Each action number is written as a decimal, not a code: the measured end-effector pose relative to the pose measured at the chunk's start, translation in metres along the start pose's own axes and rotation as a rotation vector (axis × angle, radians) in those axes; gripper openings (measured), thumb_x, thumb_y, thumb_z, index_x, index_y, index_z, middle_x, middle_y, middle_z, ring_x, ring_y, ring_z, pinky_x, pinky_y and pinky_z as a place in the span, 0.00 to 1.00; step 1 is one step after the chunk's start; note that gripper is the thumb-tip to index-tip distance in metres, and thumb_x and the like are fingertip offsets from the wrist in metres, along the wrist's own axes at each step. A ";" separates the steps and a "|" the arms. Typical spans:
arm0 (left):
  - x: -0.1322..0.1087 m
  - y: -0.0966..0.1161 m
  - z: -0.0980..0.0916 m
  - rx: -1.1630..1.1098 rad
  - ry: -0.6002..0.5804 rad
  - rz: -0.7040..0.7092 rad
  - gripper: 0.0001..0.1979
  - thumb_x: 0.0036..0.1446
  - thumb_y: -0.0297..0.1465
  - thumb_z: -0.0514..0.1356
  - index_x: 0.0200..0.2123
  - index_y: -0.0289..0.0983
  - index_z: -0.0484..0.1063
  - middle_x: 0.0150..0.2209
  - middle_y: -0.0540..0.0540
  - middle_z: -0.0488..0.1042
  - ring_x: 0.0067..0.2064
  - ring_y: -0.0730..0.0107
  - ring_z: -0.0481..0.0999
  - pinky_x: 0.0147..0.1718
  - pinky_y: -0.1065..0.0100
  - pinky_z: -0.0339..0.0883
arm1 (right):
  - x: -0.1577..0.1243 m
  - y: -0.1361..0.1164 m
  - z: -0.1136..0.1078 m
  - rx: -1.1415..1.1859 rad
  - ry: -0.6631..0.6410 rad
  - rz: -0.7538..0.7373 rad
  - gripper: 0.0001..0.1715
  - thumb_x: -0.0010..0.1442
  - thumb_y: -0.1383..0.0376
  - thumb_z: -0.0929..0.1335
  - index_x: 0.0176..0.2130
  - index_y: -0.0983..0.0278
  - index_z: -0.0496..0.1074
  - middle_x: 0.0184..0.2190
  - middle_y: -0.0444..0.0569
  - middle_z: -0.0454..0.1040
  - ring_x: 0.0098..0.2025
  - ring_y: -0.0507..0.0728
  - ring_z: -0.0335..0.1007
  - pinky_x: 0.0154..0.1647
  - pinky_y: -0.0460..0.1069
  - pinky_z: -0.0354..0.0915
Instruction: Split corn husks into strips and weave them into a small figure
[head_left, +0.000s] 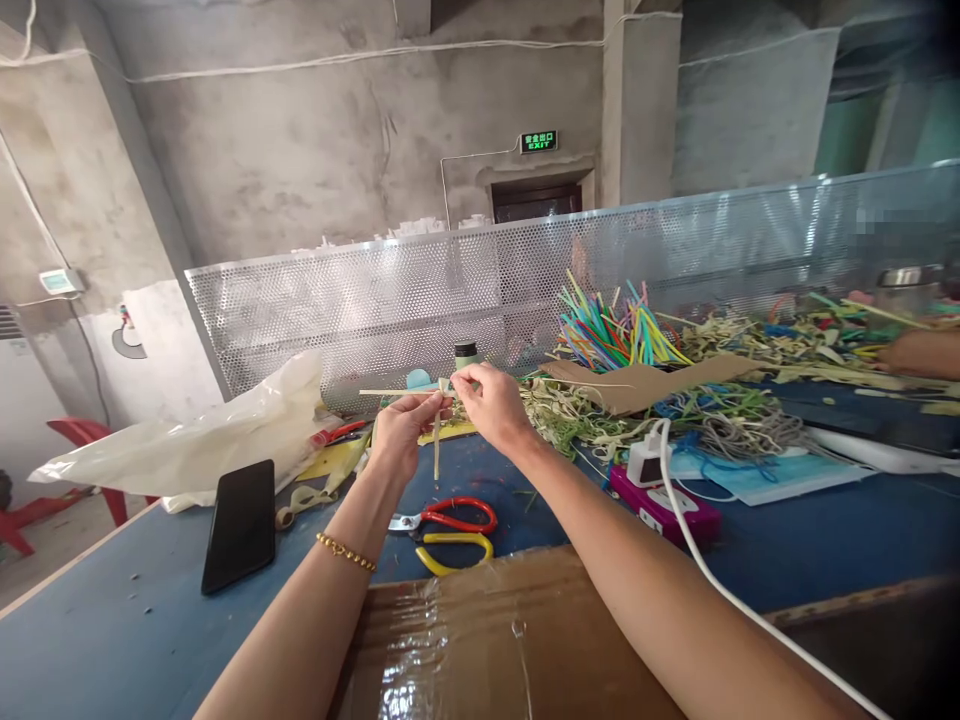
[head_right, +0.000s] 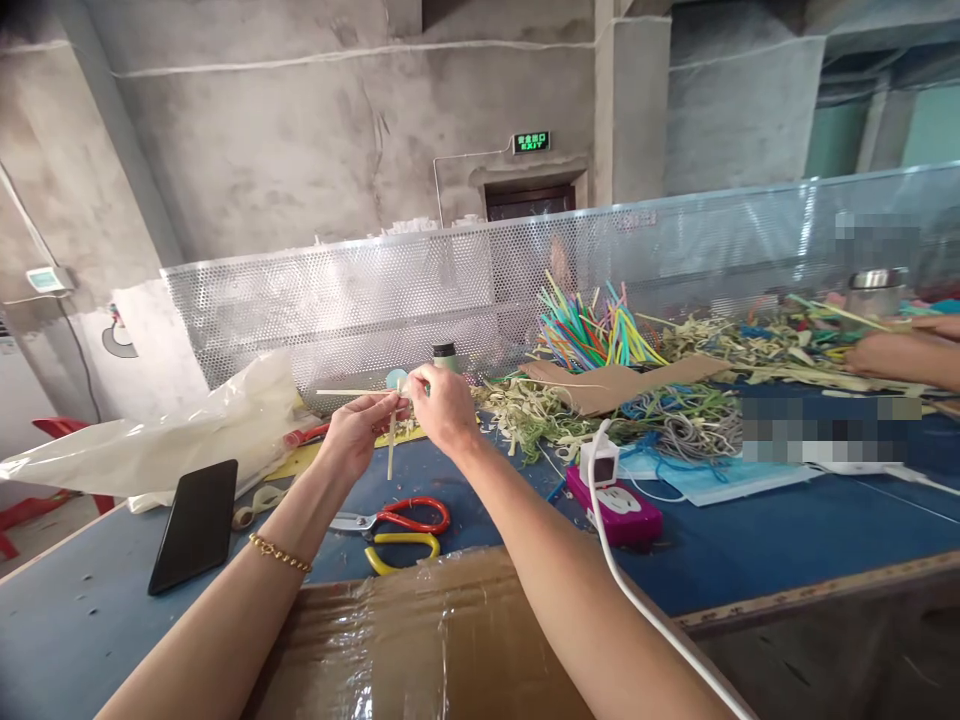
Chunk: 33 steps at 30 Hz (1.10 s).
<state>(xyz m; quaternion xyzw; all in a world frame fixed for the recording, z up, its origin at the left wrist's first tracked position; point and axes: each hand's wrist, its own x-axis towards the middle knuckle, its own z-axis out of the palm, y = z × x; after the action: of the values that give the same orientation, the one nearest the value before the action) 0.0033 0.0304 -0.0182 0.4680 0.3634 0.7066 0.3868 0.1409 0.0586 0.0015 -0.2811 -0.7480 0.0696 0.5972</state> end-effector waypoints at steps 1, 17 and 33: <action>-0.001 0.000 0.001 0.018 -0.021 0.016 0.17 0.37 0.36 0.73 0.29 0.31 0.79 0.30 0.41 0.79 0.29 0.69 0.75 0.28 0.69 0.60 | 0.001 0.002 -0.001 0.054 -0.077 0.070 0.09 0.58 0.67 0.65 0.30 0.67 0.73 0.27 0.48 0.75 0.24 0.50 0.66 0.25 0.45 0.62; -0.006 0.006 0.005 -0.037 -0.121 0.008 0.13 0.40 0.33 0.70 0.22 0.28 0.75 0.23 0.45 0.72 0.20 0.82 0.59 0.20 0.73 0.50 | -0.002 0.016 0.004 0.477 -0.345 0.364 0.08 0.54 0.65 0.70 0.27 0.68 0.69 0.17 0.42 0.67 0.18 0.48 0.64 0.16 0.42 0.64; -0.005 0.010 0.004 -0.135 -0.075 -0.033 0.13 0.42 0.31 0.69 0.19 0.30 0.69 0.18 0.51 0.64 0.19 0.82 0.58 0.20 0.73 0.51 | -0.004 0.010 0.013 0.386 -0.256 0.187 0.13 0.51 0.60 0.70 0.25 0.68 0.71 0.21 0.43 0.67 0.24 0.48 0.58 0.24 0.43 0.55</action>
<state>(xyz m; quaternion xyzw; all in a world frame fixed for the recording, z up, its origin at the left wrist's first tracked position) 0.0064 0.0221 -0.0098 0.4610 0.3076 0.7050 0.4425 0.1328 0.0674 -0.0100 -0.2187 -0.7611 0.3012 0.5312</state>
